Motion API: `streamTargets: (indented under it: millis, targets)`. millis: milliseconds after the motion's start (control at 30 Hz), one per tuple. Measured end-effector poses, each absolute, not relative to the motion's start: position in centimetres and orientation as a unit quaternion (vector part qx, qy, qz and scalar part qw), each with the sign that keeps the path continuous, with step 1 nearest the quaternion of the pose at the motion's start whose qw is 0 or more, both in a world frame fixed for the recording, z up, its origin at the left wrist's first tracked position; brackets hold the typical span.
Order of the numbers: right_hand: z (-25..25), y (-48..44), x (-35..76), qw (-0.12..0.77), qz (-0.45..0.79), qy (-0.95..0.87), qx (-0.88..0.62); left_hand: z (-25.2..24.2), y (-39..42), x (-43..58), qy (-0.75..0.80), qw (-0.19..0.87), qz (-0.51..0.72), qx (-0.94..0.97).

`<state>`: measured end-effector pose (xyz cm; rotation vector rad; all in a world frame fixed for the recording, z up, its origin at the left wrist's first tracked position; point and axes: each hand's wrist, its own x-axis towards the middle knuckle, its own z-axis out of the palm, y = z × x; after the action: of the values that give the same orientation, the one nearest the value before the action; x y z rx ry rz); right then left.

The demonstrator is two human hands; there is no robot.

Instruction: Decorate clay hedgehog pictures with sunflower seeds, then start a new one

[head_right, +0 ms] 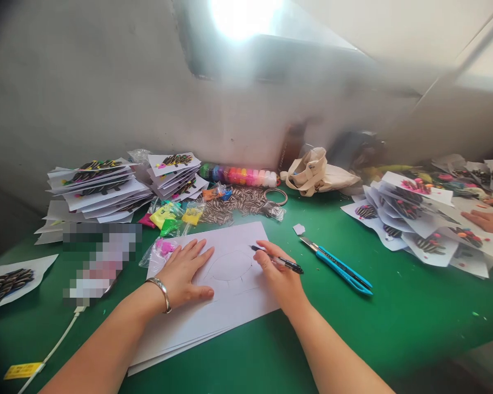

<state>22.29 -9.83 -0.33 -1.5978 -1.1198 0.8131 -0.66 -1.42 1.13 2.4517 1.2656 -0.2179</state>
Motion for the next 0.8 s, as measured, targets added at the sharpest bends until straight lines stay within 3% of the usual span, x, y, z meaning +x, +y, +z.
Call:
streamTargets:
  millis: [133,267,333,467,567,667,800]
  targets:
    - [-0.5,-8.7,25.4,0.436,0.224,-0.568,-0.661,1.1,-1.5,-0.7,0.447,0.185,-0.078,0.872]
    - [-0.5,-7.3,28.1,0.266,0.055,-0.745,-0.609,1.1,-1.5,-0.8,0.449,0.181,-0.075,0.872]
    - [-0.5,-6.8,28.8,0.224,0.020,-0.768,-0.600,1.1,-1.5,-0.8,0.449,0.182,-0.073,0.872]
    - [-0.4,-7.1,27.4,0.313,0.053,-0.727,-0.609,1.0,-1.5,-0.8,0.446,0.188,-0.069,0.872]
    - [0.1,-9.1,24.7,0.392,0.176,-0.653,-0.624,1.0,-1.5,-0.8,0.448,0.187,-0.074,0.871]
    - [0.4,-11.2,22.3,0.407,0.303,-0.601,-0.618,1.1,-1.5,-0.7,0.449,0.184,-0.081,0.870]
    - [-0.1,-11.9,21.5,0.416,0.342,-0.582,-0.609,1.0,-1.4,-0.6,0.450,0.181,-0.083,0.871]
